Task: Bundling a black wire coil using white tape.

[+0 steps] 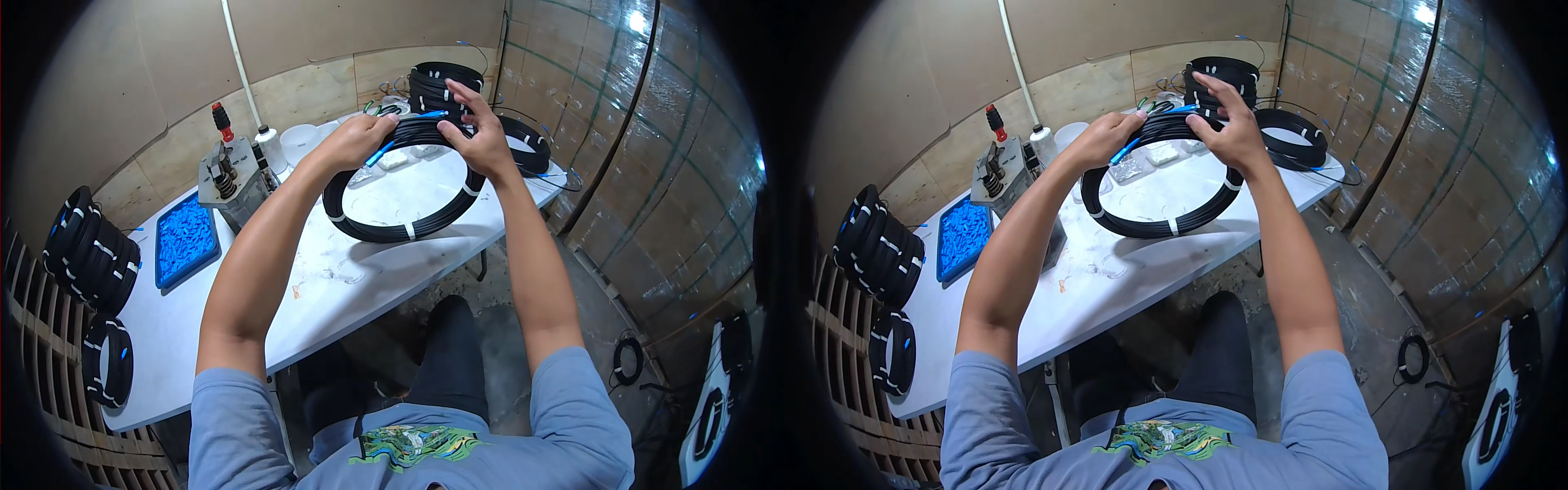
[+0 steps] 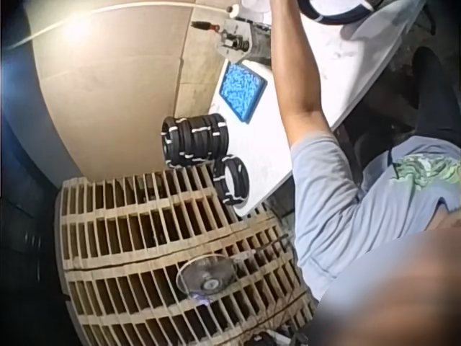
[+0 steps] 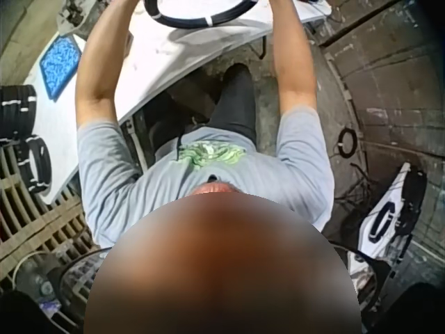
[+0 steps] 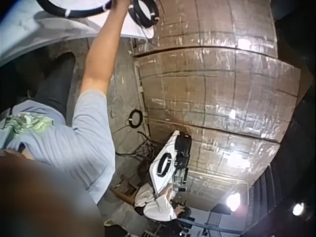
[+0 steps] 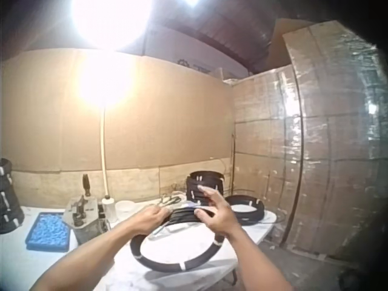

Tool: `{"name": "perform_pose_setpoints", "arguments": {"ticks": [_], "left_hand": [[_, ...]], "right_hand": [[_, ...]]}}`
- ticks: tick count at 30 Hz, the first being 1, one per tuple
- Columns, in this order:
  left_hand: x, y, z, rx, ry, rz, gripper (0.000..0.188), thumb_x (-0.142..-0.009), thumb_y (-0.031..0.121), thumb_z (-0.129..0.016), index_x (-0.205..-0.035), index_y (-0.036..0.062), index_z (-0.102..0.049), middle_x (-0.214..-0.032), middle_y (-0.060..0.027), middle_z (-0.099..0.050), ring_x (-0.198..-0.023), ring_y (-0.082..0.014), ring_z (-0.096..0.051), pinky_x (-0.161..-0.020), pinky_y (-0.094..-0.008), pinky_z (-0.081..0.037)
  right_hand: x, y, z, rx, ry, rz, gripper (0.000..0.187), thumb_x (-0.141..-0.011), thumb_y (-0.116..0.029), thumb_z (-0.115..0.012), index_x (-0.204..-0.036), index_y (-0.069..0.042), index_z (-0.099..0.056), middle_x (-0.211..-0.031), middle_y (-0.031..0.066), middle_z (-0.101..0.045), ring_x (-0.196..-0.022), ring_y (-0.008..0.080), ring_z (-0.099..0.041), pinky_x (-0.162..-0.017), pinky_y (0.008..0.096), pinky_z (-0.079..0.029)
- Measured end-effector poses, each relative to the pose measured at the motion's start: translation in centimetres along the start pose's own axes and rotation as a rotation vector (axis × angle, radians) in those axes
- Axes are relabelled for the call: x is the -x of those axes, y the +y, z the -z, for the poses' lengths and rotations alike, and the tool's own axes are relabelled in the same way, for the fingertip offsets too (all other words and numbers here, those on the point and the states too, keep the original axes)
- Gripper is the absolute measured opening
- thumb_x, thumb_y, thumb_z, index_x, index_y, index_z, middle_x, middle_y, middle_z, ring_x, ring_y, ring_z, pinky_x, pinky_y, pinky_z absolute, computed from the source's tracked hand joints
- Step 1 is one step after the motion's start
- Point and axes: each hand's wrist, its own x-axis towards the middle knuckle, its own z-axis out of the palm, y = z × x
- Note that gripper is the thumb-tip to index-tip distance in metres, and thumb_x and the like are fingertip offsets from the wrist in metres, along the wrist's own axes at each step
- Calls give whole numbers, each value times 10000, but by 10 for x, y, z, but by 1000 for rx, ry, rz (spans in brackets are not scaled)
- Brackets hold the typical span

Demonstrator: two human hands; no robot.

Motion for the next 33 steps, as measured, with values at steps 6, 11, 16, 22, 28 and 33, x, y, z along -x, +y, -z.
{"name": "perform_pose_setpoints", "arguments": {"ticks": [6, 11, 16, 22, 28, 33], "left_hand": [[-11, -3, 7, 48, -143, 111, 614, -1026, 492, -402, -967, -58, -670, -847, -103, -655, -779, -191, -558, -777, -359, -458], [-18, 13, 29, 188, -313, 277, 728, -940, 666, -450, -1192, 18, -666, -995, -124, -679, -922, -199, -611, -813, -349, -479], [-2, 48, 3, -498, -143, -84, 907, -672, 741, -729, -1148, -24, -619, -984, -272, -671, -935, -388, -667, -832, -463, -513], [3, 38, -8, -522, 56, -84, 407, -793, 372, -773, -911, 4, -644, -833, -232, -686, -840, -413, -668, -774, -487, -527], [-4, 42, -7, -496, -5, -64, 416, -771, 397, -786, -883, 11, -675, -825, -203, -697, -823, -375, -681, -766, -456, -534], [-11, 32, -5, -457, -42, -47, 431, -766, 426, -796, -892, 30, -680, -782, -199, -687, -774, -366, -679, -720, -448, -527]], "right_hand": [[-17, 5, 2, -126, -562, -105, 353, -892, -69, -539, -1207, -105, -693, -1054, 77, -721, -968, 175, -650, -899, 287, -494], [-14, 14, -8, -54, -427, 53, 294, -870, -101, -570, -1117, -85, -729, -828, 110, -695, -707, 159, -618, -692, 285, -510], [-17, 11, -13, -35, -428, -6, 269, -867, -107, -596, -1094, -75, -737, -786, 103, -694, -665, 138, -600, -661, 272, -503], [-23, 18, -1, -302, -568, -270, 246, -970, -188, -622, -1131, -32, -723, -927, 37, -721, -818, 79, -620, -758, 244, -512], [-38, 19, 13, -389, -616, -505, 255, -953, -204, -660, -1112, -13, -717, -948, 49, -706, -851, 110, -641, -811, 252, -526], [-35, 21, 12, -447, -581, -541, 245, -966, -187, -640, -1124, -14, -712, -948, 47, -704, -862, 106, -635, -800, 245, -522]]}}
